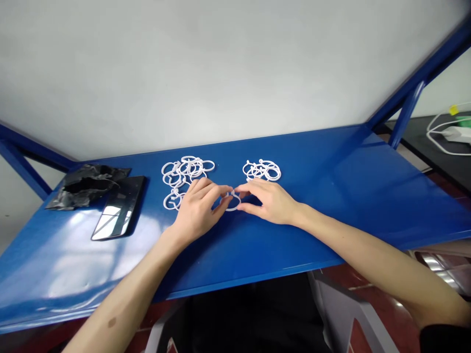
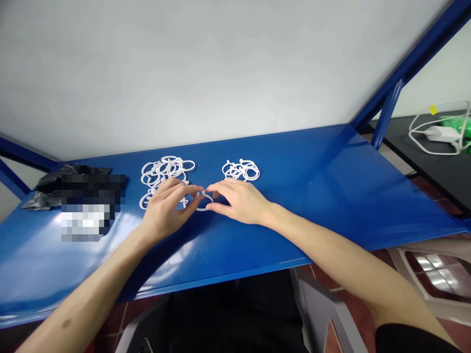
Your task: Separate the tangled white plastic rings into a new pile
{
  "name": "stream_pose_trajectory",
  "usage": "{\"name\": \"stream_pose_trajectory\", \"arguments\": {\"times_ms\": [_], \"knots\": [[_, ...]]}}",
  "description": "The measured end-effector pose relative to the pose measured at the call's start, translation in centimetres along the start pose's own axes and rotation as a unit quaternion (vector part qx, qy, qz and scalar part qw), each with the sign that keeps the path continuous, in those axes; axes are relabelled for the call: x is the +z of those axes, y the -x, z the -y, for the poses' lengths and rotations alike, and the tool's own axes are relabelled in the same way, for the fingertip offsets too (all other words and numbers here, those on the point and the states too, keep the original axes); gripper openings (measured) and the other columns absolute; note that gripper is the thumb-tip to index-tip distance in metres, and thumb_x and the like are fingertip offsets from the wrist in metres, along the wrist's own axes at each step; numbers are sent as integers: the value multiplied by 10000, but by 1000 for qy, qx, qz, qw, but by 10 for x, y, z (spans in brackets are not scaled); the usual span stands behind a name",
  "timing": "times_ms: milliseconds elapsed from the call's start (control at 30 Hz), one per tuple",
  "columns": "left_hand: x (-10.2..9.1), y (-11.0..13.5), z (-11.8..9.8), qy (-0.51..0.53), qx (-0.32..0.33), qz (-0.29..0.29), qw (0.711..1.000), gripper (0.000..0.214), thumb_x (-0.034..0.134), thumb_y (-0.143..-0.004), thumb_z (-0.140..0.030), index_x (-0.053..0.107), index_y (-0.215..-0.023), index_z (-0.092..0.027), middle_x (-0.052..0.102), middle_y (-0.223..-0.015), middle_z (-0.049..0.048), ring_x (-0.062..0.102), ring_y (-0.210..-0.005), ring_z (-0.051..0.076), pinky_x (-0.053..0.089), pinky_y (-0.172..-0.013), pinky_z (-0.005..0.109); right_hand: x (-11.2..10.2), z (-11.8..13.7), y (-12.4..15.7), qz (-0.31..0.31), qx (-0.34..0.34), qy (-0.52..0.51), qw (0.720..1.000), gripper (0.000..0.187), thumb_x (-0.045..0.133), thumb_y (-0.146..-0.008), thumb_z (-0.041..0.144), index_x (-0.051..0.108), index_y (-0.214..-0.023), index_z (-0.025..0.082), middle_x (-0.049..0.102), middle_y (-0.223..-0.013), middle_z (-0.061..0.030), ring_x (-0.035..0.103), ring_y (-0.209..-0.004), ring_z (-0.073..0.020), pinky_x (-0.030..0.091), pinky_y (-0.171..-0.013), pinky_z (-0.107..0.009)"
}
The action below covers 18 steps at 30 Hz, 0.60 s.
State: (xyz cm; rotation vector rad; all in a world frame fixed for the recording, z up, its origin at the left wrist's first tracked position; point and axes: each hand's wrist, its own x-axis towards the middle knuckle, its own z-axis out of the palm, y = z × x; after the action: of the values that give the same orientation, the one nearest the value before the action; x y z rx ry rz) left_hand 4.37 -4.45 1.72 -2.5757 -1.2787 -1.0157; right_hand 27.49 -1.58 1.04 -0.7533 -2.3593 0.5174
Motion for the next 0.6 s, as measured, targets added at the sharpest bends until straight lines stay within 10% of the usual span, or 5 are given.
{"name": "stream_pose_trajectory", "arguments": {"times_ms": [600], "knots": [[7,4,1,65,-85,59,993,215,559,-1010,-324,734,-937,-222,673,-824,20,624,-739,148,492,-719,266,7,-2,1,-70,-67,18,995,183,535,-1033,232,704,-1089,190,765,-937,-45,689,-847,-172,565,-760,-312]]}}
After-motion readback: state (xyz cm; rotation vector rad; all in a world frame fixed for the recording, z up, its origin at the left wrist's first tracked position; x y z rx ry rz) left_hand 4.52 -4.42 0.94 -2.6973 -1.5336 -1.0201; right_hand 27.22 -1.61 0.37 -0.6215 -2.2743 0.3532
